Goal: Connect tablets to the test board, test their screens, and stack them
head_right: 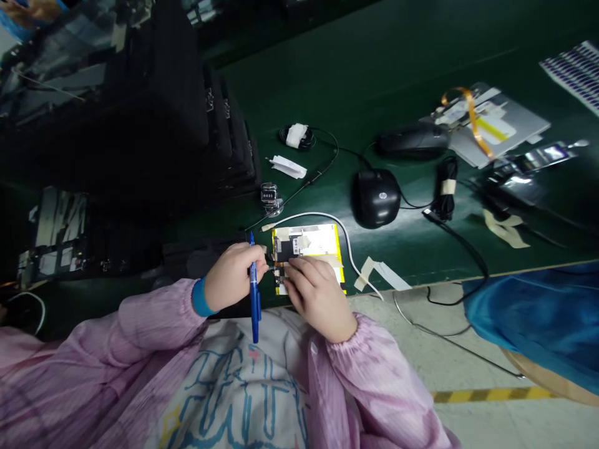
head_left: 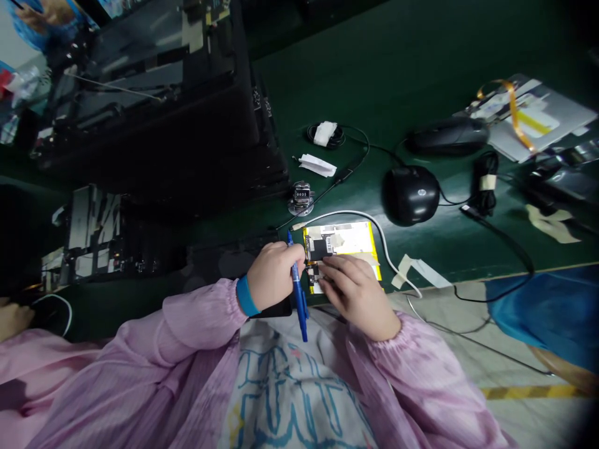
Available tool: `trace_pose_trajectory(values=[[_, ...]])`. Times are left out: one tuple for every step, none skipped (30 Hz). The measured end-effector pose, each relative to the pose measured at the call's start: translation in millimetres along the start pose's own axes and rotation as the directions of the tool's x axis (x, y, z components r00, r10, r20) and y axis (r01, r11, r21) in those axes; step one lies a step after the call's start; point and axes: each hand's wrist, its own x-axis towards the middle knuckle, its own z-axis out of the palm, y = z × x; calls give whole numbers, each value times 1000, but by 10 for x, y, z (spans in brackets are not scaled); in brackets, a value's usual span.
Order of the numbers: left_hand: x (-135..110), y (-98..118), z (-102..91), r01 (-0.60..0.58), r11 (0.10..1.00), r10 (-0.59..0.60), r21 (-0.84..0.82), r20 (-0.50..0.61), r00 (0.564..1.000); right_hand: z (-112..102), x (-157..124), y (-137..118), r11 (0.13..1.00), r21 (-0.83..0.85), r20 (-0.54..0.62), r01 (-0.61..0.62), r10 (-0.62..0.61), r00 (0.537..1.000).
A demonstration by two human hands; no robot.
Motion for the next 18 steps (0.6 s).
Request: trace_pose_trajectory(values=[[9, 5, 10, 5, 1000, -5, 18, -7, 1000, 2, -1, -2, 1000, -15, 7, 4, -4, 1000], [17, 11, 19, 9, 999, -8, 41, -13, 1000, 4, -2, -4, 1000, -26, 10, 10, -10, 1000], [24, 17, 29, 11, 998, -10, 63, -21, 1000, 6, -5, -5, 999, -32, 10, 16, -16, 1000], [29, 22, 38, 14, 997, -11, 81, -26, 1000, 7, -8, -6, 999, -35, 7, 21, -21, 1000], [34, 27, 45, 14, 995, -11, 94, -28, 1000, 9, -10, -5, 999, -36, 4, 25, -25, 1000], [37, 30, 50, 14, 995, -11, 101, -30, 999, 10, -13, -4, 999, -34, 0, 28, -28, 1000], [40, 33, 53, 15, 994, -12, 105, -31, 999, 10, -15, -3, 999, -33, -2, 31, -32, 1000], [43, 34, 53, 17, 994, -14, 104, -30, 999, 11, -17, -2, 999, -33, -2, 35, -35, 999], [45, 35, 50, 22, 995, -19, 99, -27, 999, 11, -18, -3, 999, -34, -1, 39, -39, 999], [48, 35, 46, 26, 995, -24, 92, -22, 999, 11, -17, -4, 998, -38, 0, 43, -43, 999], [51, 36, 41, 31, 996, -30, 81, -16, 999, 12, -16, -6, 998, -45, 0, 45, -45, 999], [53, 36, 35, 37, 997, -36, 70, -9, 999, 12, -15, -9, 998, -53, 1, 46, -46, 999], [55, 38, 31, 41, 997, -41, 60, -3, 999, 13, -13, -12, 997, -59, 2, 47, -47, 999], [57, 39, 29, 43, 998, -43, 55, 2, 999, 14, -12, -15, 997, -61, 1, 48, -48, 999], [58, 41, 29, 42, 998, -42, 55, 4, 999, 14, -11, -17, 997, -58, 1, 48, -48, 999], [58, 42, 31, 38, 997, -39, 61, 4, 999, 15, -12, -19, 997, -53, 1, 47, -47, 999], [57, 43, 36, 34, 997, -34, 71, 2, 999, 15, -13, -19, 998, -47, 1, 46, -46, 999], [56, 43, 42, 28, 996, -28, 84, 0, 1000, 14, -15, -19, 998, -41, 0, 44, -44, 999]])
